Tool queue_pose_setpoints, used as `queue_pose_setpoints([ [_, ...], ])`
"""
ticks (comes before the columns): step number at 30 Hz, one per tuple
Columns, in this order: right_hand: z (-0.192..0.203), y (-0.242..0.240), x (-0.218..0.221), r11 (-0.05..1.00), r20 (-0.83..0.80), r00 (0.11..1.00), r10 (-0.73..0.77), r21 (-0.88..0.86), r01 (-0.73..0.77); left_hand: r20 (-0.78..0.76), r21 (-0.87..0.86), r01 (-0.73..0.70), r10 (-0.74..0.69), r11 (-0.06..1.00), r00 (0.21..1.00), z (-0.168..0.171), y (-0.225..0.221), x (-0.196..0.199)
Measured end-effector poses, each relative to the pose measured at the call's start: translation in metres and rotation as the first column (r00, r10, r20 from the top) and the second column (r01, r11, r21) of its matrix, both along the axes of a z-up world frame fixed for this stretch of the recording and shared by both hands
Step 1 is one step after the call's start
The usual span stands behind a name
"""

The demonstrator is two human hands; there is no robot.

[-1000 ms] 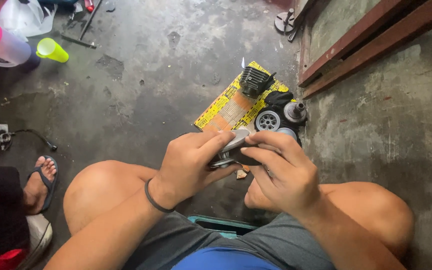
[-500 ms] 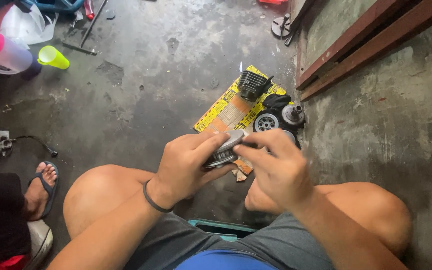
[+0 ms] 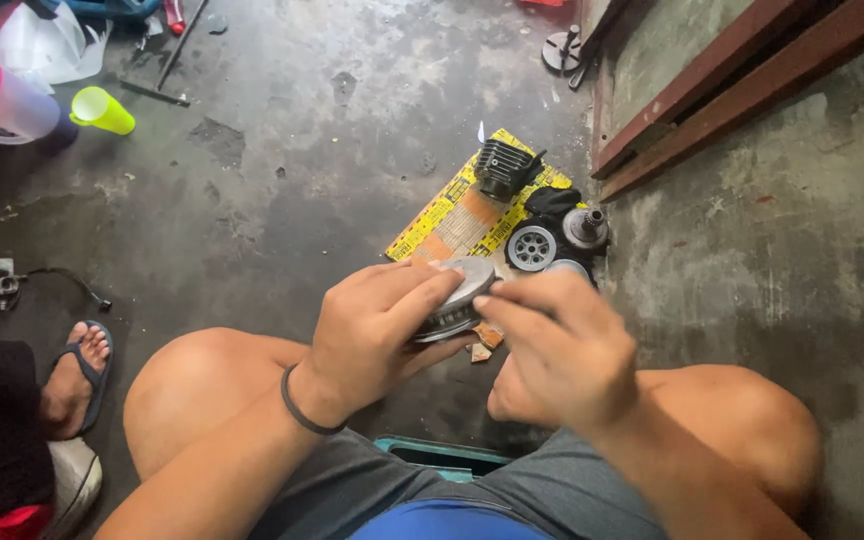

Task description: Inspecting a motorcycle clutch assembly by rotating the bell and examining the internal shoes and springs for wear.

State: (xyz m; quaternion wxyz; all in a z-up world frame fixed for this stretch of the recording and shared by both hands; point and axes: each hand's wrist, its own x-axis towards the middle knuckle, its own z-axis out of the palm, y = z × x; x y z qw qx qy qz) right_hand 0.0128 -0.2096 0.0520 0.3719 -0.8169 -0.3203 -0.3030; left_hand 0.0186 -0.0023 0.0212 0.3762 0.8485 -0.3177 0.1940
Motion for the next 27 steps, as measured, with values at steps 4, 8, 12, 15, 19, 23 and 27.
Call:
queue_pose_setpoints([
  [4,0.005,0.010,-0.002,0.991,0.011,0.997,0.071,0.114,-0.072,0.004,0.012,0.001,-0.001,1.000,1.000,-0.001,-0.001,-0.001],
  [8,0.012,0.001,0.008,0.993,-0.048,0.994,0.101,0.072,-0.097,0.047,0.001,-0.008,0.008,1.000,0.999,-0.002,0.002,0.004],
  [12,-0.004,-0.005,0.008,0.986,-0.049,0.985,0.163,0.031,-0.162,0.023,-0.016,-0.004,0.005,1.000,1.000,-0.005,0.000,0.001],
  [15,-0.002,0.008,-0.002,0.988,0.016,0.991,0.130,0.082,-0.131,0.017,0.004,-0.026,0.026,1.000,1.000,-0.009,-0.002,-0.002],
  [19,-0.025,-0.022,0.020,0.985,-0.070,0.983,0.172,0.019,-0.171,-0.049,-0.077,-0.022,0.019,0.997,0.999,0.009,-0.001,0.000],
  [23,-0.038,-0.044,0.041,0.984,-0.223,0.974,-0.033,-0.177,-0.007,-0.332,-0.347,-0.160,0.038,0.924,0.942,0.017,0.007,0.006],
  [27,0.013,-0.045,0.028,0.986,-0.335,0.936,-0.111,-0.155,0.061,-0.658,-0.455,-0.388,-0.009,0.801,0.753,0.009,0.013,0.006],
])
